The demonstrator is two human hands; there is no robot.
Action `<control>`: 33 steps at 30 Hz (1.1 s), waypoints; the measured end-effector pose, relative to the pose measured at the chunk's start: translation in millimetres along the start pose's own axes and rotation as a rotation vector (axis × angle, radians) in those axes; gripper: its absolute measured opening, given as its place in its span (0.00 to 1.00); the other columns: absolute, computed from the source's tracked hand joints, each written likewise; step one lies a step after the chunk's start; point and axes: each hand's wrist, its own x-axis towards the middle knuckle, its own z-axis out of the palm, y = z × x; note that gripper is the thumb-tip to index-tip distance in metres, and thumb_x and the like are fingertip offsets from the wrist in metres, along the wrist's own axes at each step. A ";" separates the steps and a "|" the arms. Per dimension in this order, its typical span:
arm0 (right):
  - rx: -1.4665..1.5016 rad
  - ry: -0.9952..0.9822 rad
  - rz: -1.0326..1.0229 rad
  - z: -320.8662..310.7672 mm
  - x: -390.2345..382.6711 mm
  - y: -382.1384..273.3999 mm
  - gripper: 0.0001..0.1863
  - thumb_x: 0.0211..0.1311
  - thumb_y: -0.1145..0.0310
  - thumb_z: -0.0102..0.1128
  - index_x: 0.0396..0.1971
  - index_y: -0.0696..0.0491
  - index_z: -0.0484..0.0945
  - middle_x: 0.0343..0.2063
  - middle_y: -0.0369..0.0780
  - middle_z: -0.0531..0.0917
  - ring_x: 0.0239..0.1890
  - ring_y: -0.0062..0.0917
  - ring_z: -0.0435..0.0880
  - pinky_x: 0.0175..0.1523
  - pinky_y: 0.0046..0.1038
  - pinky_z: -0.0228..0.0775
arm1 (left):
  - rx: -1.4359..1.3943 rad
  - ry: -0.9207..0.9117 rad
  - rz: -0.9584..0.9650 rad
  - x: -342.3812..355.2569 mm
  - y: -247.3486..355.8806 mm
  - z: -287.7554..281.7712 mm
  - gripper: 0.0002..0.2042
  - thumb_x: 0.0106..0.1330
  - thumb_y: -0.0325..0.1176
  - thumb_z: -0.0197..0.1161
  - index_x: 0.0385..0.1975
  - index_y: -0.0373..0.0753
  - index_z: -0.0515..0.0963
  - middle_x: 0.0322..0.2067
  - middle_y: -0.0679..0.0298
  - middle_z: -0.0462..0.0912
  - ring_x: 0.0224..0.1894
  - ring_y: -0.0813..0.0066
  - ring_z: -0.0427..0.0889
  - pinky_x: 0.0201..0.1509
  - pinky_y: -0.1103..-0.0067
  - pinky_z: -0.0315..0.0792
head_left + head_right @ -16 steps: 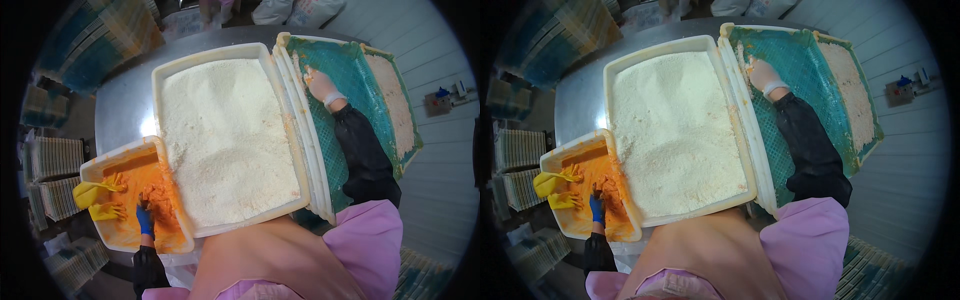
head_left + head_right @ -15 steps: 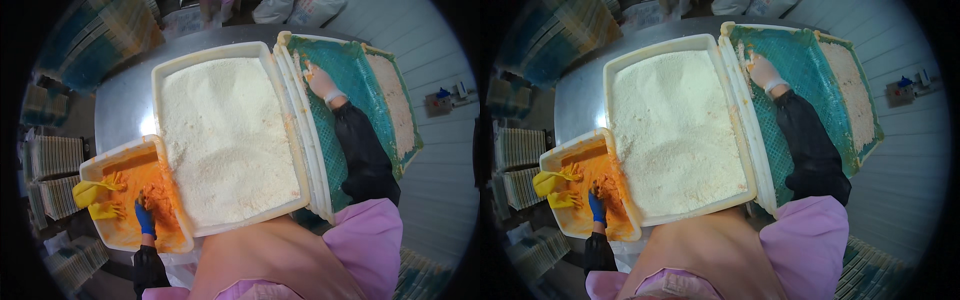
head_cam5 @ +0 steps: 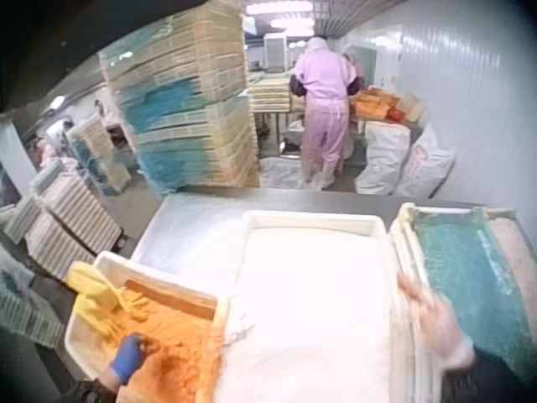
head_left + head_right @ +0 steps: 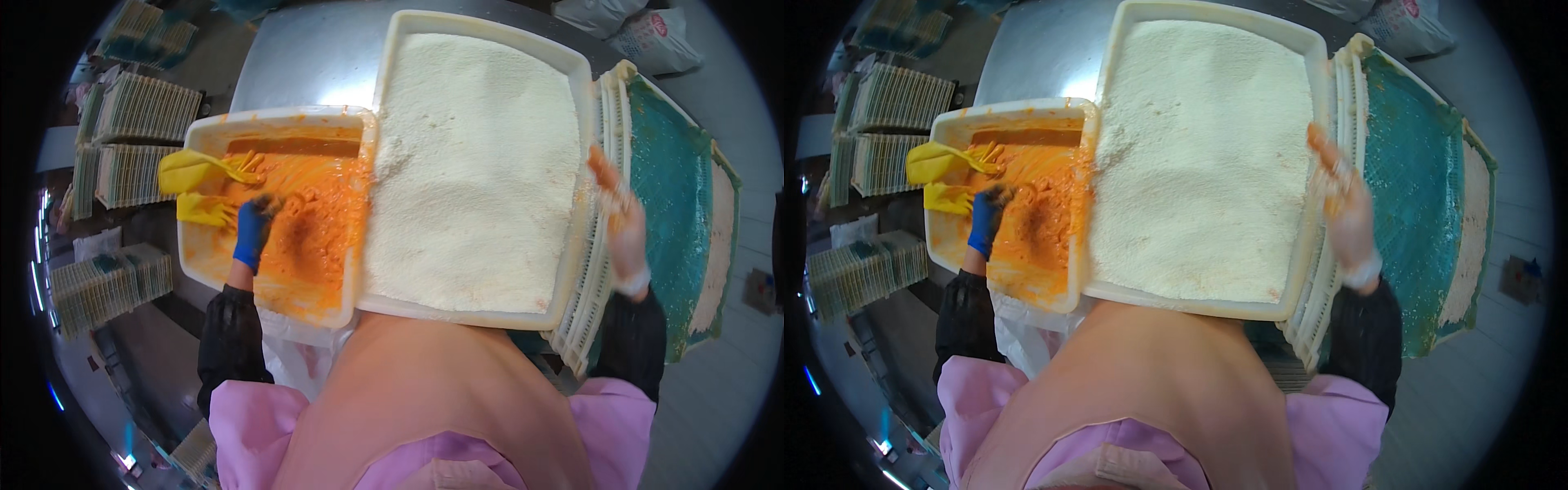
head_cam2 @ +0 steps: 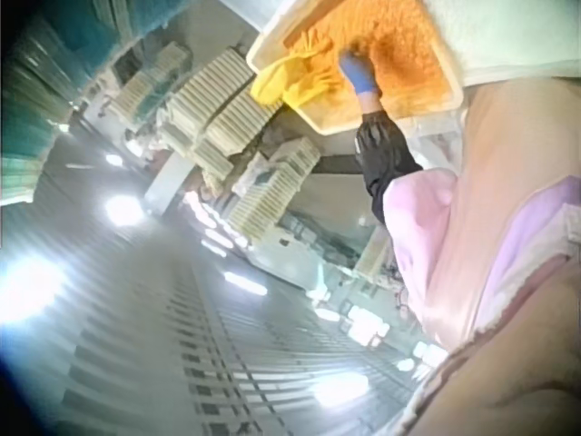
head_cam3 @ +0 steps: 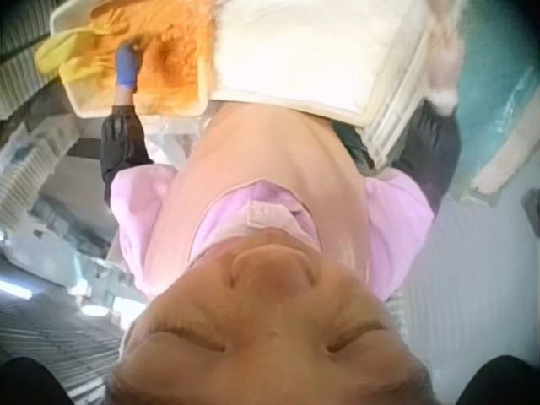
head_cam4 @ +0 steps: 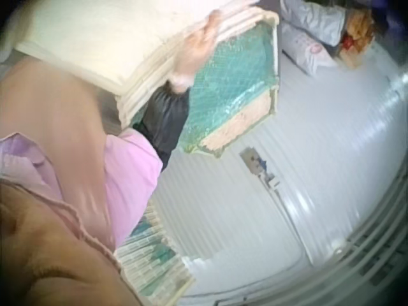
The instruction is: The person repeatedly picks up small fish fillets, dips them in an orange batter, rolls them in a white dry coating, and places them on a green tray. The process is repeated continuously throughout the clip.
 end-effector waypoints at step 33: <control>0.331 0.372 0.440 -1.3 -151.2 -9.6 0.15 0.60 0.80 0.42 0.46 0.58 0.69 0.37 0.36 0.76 0.32 0.16 0.74 0.38 0.17 0.67 | 0.031 -0.063 0.050 39.7 -80.4 58.4 0.10 0.53 0.24 0.59 0.35 0.28 0.77 0.32 0.57 0.81 0.34 0.74 0.79 0.38 0.80 0.71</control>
